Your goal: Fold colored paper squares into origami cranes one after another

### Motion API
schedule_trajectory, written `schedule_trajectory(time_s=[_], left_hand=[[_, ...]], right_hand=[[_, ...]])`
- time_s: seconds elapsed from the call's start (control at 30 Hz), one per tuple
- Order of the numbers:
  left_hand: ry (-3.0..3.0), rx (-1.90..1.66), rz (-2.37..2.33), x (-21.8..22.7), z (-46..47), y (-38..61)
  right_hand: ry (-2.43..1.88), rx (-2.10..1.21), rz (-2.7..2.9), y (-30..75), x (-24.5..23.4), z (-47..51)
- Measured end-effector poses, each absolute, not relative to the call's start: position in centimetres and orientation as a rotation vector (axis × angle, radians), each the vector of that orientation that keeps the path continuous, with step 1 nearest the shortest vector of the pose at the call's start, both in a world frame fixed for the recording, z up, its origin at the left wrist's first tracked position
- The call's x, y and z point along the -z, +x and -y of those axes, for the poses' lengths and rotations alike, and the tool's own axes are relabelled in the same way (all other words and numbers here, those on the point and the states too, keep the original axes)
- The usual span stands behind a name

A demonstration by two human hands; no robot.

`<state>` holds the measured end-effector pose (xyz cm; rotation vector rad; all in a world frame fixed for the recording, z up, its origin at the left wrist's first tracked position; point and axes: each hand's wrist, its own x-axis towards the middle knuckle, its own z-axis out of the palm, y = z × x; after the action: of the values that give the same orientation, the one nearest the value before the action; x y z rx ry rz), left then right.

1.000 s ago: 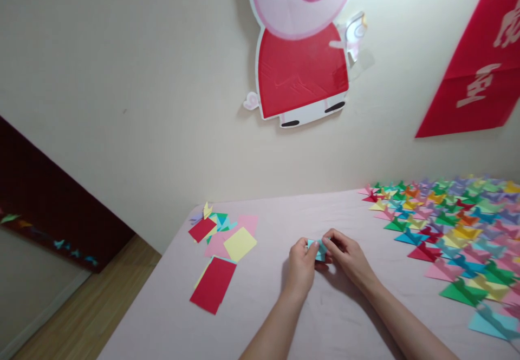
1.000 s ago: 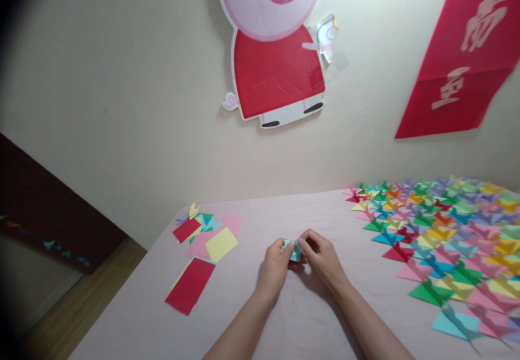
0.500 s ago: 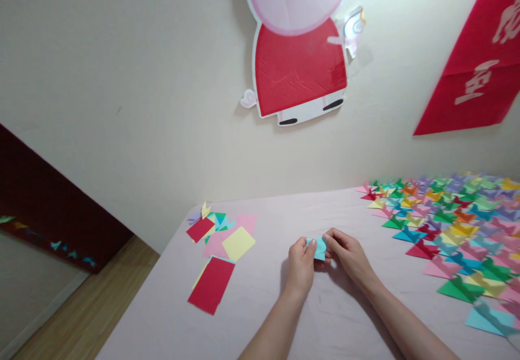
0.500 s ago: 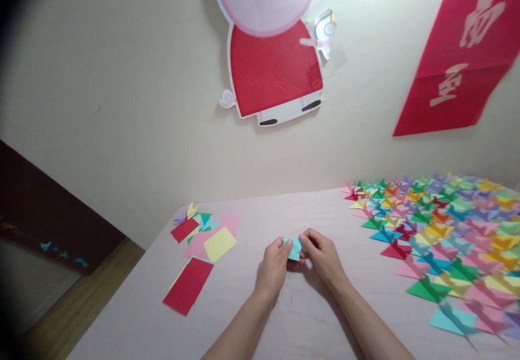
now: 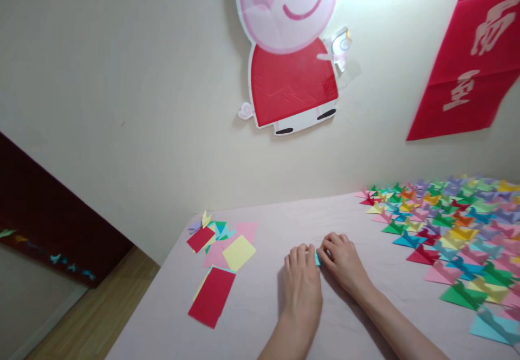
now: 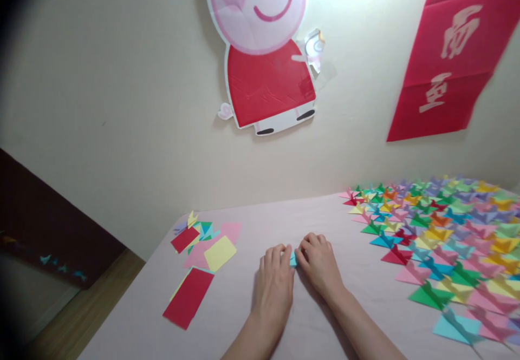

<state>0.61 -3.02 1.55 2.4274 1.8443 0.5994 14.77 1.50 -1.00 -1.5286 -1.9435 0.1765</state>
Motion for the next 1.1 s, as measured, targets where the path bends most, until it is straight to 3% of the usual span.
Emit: schedule_trajectory(time_s=[0.23, 1.1], left_hand=[[2.616, -0.255, -1.779, 0.0, 4.4, 0.7], [2.527, -0.323, -1.748, 0.3, 5.2, -0.3]], right_hand=[[-1.585, -0.113, 1.948, 14.6, 1.0, -1.3], [-1.61, -0.09, 1.858, 15.0, 1.8, -1.5]])
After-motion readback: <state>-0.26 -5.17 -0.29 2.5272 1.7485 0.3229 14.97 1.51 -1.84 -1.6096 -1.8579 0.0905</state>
